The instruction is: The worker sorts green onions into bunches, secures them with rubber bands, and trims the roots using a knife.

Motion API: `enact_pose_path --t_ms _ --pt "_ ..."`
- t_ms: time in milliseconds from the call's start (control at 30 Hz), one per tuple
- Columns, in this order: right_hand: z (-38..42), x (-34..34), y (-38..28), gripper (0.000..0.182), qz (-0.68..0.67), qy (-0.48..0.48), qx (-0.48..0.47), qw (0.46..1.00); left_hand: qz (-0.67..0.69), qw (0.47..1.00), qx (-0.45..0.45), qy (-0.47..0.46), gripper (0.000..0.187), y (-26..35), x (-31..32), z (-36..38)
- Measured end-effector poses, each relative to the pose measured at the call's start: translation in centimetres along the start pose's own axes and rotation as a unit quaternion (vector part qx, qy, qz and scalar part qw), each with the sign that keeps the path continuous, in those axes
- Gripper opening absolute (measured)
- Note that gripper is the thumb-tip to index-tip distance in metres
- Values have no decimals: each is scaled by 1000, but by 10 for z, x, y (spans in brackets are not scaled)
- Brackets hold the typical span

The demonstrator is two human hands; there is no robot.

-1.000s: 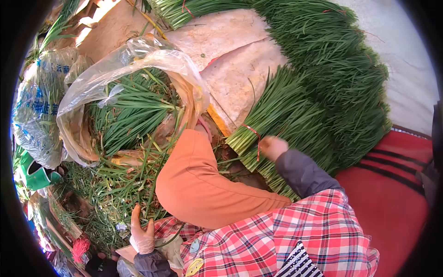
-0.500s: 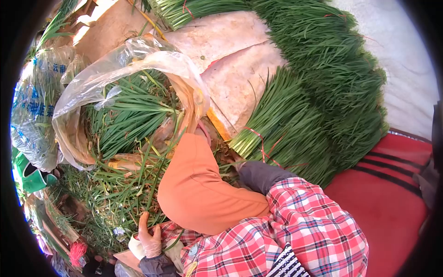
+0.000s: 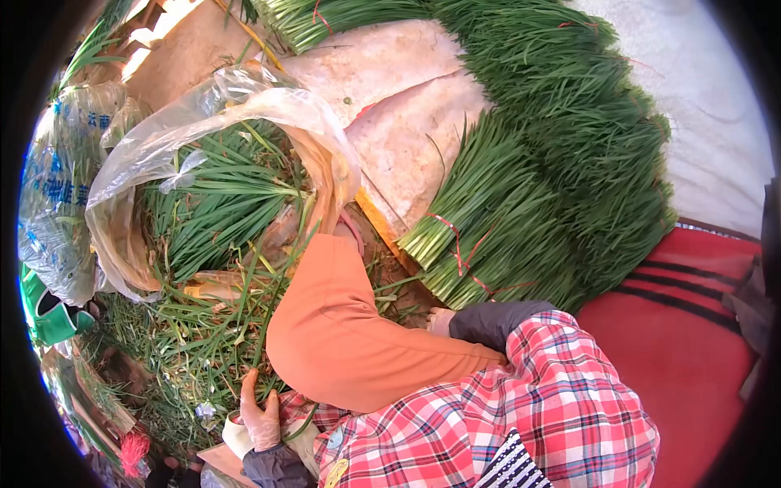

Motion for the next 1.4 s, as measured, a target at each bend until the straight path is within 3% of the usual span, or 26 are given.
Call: enact_pose_path --t_ms 33,67,167,200,233,300,500,533,600,667,700,800,900,933,967,1000,1033,1100,1200,1400 --pt "5 -6 0 32 -21 -22 12 999 -7 1000 -5 -6 53 3 1 1" --pt "3 -20 2 35 4 55 34 998 -13 1000 -9 -10 53 4 1 2" --pt "-14 8 19 31 85 -23 60 994 -5 1000 -25 -10 52 -1 1 4" --pt "-12 34 21 35 113 -134 39 984 -2 999 -34 -11 52 -5 3 4" --pt "-12 46 24 35 117 -185 37 975 1 999 -43 -10 52 -11 5 3" --pt "-20 40 31 35 116 -193 48 973 -10 999 -43 -9 52 -6 3 4" --pt "-35 13 41 35 71 -137 78 985 -43 999 18 21 49 23 -12 10" --pt "-34 7 42 35 63 -133 78 986 -49 997 39 54 49 21 -22 15" --pt "-29 -1 40 35 31 -125 78 989 -23 993 -30 111 49 19 -59 27" --pt "-17 -13 30 35 -55 -100 91 989 -37 980 64 184 49 18 -92 42" --pt "-16 -22 27 35 -102 -79 99 987 18 974 55 219 51 14 -110 53" --pt "-36 -64 31 35 -195 21 155 968 -1 959 2 283 51 -22 -136 86" --pt "-69 -127 59 35 -135 150 242 949 20 955 -30 296 46 -61 -132 106" --pt "-82 -141 63 40 -54 77 250 964 24 958 -45 282 45 -65 -122 110" --pt "-98 -127 80 45 -5 92 258 962 27 961 -64 267 43 -74 -114 115" --pt "-114 -115 95 50 44 106 267 957 -22 955 -28 293 40 -85 -111 121" --pt "-132 -81 120 55 64 211 276 935 -26 955 -36 293 40 -87 -111 123" --pt "-124 -72 125 57 -42 113 379 917 -32 954 -49 295 40 -85 -111 121" --pt "-95 -30 99 56 -242 47 541 804 -54 953 -51 294 39 -79 -112 117" --pt "-85 -10 86 52 -242 20 509 826 -44 952 -57 297 38 -66 -109 103"
Point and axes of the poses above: each hand's wrist, its own z-axis away from the middle knuckle, its own x-axis out of the palm, y = z × x, the point moved 10 cm from there along -z, towards the middle knuckle, and after that the axes turned 7 degrees about y, right-handed, at the moved point
